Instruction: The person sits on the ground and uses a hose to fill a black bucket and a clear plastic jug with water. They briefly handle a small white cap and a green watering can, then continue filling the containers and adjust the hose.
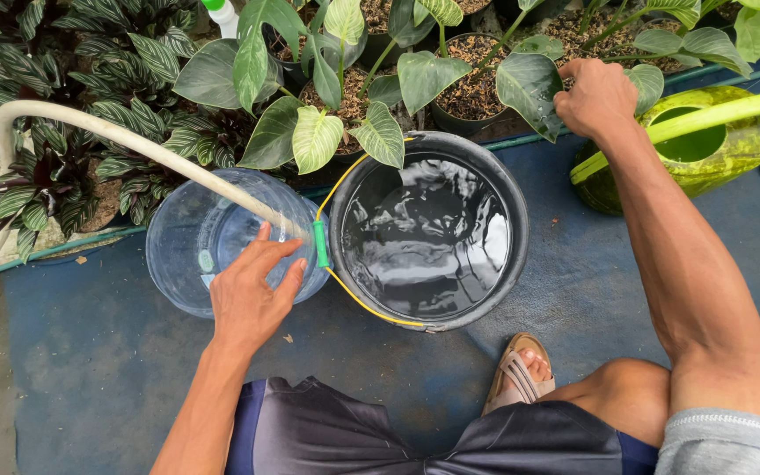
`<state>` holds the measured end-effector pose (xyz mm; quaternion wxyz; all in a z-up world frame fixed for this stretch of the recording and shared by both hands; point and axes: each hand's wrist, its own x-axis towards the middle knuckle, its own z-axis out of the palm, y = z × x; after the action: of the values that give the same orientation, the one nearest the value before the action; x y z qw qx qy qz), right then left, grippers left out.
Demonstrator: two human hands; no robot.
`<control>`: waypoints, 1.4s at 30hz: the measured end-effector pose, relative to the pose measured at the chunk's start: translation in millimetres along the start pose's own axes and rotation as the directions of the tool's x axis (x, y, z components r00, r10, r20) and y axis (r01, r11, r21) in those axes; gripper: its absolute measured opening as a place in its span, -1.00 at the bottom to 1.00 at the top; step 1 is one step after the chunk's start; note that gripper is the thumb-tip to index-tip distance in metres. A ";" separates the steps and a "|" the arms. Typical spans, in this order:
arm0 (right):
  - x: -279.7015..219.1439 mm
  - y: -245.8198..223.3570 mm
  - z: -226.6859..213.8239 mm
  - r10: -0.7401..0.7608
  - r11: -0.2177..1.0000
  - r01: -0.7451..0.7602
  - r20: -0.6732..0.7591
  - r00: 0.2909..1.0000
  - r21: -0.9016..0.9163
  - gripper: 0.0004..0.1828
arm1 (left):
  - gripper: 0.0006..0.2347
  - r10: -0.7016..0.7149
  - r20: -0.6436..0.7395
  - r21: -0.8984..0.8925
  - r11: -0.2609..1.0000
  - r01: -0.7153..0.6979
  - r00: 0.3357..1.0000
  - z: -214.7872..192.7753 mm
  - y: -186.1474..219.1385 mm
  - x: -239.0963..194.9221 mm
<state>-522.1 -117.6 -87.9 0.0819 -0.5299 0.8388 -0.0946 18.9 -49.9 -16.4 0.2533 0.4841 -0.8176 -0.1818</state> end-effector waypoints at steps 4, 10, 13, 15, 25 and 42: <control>0.8 0.8 2.2 -0.019 1.000 0.019 -0.031 0.999 -0.009 -0.51 | -0.82 0.000 0.004 0.008 1.000 0.000 1.000 1.0 -0.9 0.6; -1.0 -0.2 10.8 -0.068 0.997 0.066 -0.052 0.996 -0.039 -0.54 | -0.82 -0.005 0.017 0.006 1.000 0.005 1.000 1.5 -0.2 -0.1; -0.8 -2.4 11.0 -0.059 0.998 0.058 -0.057 0.997 -0.033 -0.54 | -0.82 -0.007 0.027 0.006 1.000 0.007 1.000 1.6 0.4 -0.4; -1.3 -3.9 9.8 -0.044 0.999 0.043 -0.052 0.998 -0.025 -0.54 | -0.83 -0.006 0.032 0.007 1.000 0.005 0.999 0.8 -0.1 -0.3; -4.2 1.7 3.8 -0.036 0.999 0.035 -0.074 0.997 -0.020 -0.55 | -0.83 -0.011 0.043 0.007 1.000 0.011 0.999 2.2 -0.8 -0.5; 2.6 22.7 13.8 -0.102 0.993 0.097 -0.079 0.992 -0.060 -0.54 | -0.82 0.013 0.056 -0.004 1.000 -0.013 0.998 4.2 -4.1 -3.1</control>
<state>-539.7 -111.5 -106.9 0.0279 -0.5689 0.8162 -0.0966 20.5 -48.9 -22.8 0.2325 0.4730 -0.8271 -0.1952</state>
